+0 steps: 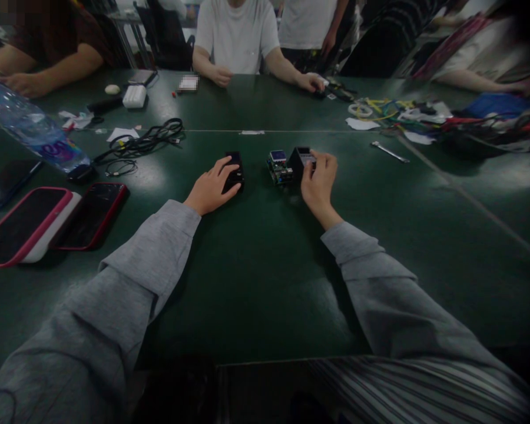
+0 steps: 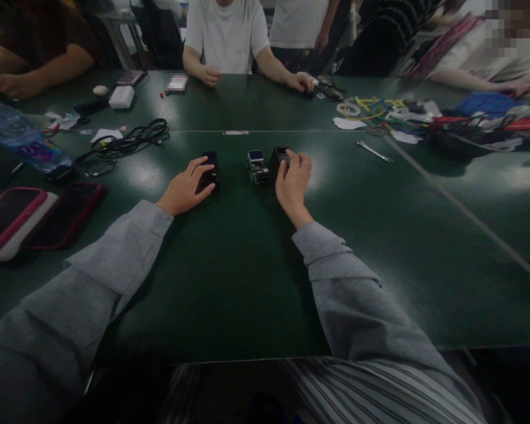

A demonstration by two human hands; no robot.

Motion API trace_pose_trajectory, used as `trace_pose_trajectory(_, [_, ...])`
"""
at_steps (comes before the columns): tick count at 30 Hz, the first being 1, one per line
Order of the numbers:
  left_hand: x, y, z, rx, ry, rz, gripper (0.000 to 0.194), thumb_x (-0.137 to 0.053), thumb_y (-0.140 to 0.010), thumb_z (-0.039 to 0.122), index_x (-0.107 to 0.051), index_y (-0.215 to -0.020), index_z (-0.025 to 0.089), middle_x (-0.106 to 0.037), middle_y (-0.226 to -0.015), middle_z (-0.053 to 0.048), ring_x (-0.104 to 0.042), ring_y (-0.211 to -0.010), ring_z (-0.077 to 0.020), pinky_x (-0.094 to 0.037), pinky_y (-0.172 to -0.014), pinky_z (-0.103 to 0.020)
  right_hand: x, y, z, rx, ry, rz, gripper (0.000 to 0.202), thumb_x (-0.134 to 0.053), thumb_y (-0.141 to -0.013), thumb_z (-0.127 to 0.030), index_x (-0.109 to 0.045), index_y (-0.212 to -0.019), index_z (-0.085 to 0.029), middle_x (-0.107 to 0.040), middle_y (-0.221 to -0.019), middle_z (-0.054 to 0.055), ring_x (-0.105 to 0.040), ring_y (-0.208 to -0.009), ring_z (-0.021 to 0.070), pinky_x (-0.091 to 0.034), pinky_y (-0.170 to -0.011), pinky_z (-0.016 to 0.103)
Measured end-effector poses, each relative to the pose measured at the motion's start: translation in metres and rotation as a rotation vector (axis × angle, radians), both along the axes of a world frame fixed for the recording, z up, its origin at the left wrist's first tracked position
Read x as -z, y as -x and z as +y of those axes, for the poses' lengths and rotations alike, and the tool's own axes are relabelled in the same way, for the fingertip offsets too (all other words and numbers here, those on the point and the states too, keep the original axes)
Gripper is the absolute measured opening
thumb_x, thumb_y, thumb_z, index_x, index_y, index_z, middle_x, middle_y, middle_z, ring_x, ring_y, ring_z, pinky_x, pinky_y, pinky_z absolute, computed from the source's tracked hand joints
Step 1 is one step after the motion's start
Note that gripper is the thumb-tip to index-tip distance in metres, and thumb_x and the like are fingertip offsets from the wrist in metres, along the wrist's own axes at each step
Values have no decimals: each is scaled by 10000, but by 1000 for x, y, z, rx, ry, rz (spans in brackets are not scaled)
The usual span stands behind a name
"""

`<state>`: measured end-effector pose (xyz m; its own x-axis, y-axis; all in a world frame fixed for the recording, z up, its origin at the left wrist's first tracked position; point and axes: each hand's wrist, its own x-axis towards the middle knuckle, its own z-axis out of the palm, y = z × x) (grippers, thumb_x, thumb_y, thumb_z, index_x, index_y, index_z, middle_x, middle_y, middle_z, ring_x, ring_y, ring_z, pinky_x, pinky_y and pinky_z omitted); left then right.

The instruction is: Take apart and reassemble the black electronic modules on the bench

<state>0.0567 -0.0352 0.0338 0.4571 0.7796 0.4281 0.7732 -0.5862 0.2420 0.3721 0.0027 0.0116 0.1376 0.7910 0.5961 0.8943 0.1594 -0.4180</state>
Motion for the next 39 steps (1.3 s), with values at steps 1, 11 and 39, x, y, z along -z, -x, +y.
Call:
trace_pose_trajectory(1, [0, 0, 0, -3, 1, 0, 541, -482, -976, 485, -423, -1435, 206, -383, -1563, -173, -574, -1286, -339, -513, -1012, -503, -3, 2, -3, 1, -22, -6, 445, -334, -1026, -334, -509, -1404, -180, -474, -1356, 174, -440, -1329, 321, -357, -1121, 598])
trace_pose_trajectory(11, [2, 0, 1, -3, -21, -14, 520, -496, -970, 474, -438, -1420, 220, -410, -1552, -155, -541, -1332, -329, -518, -1013, -486, -34, 78, -62, -291, 19, -214, 512, -329, -1036, -376, -369, -1536, -268, -355, -1563, 116, -292, -1472, 334, -308, -1157, 629])
trace_pose_trajectory(39, [13, 7, 15, -27, -10, -399, 647, -267, -1007, 671, -411, -1436, 208, -479, -1470, -167, -556, -1304, -270, -465, -1083, -418, -22, 94, -58, -826, 167, -194, 504, -496, -1025, -390, -446, -1483, -184, -534, -1445, 153, -503, -1326, 311, -458, -1088, 534])
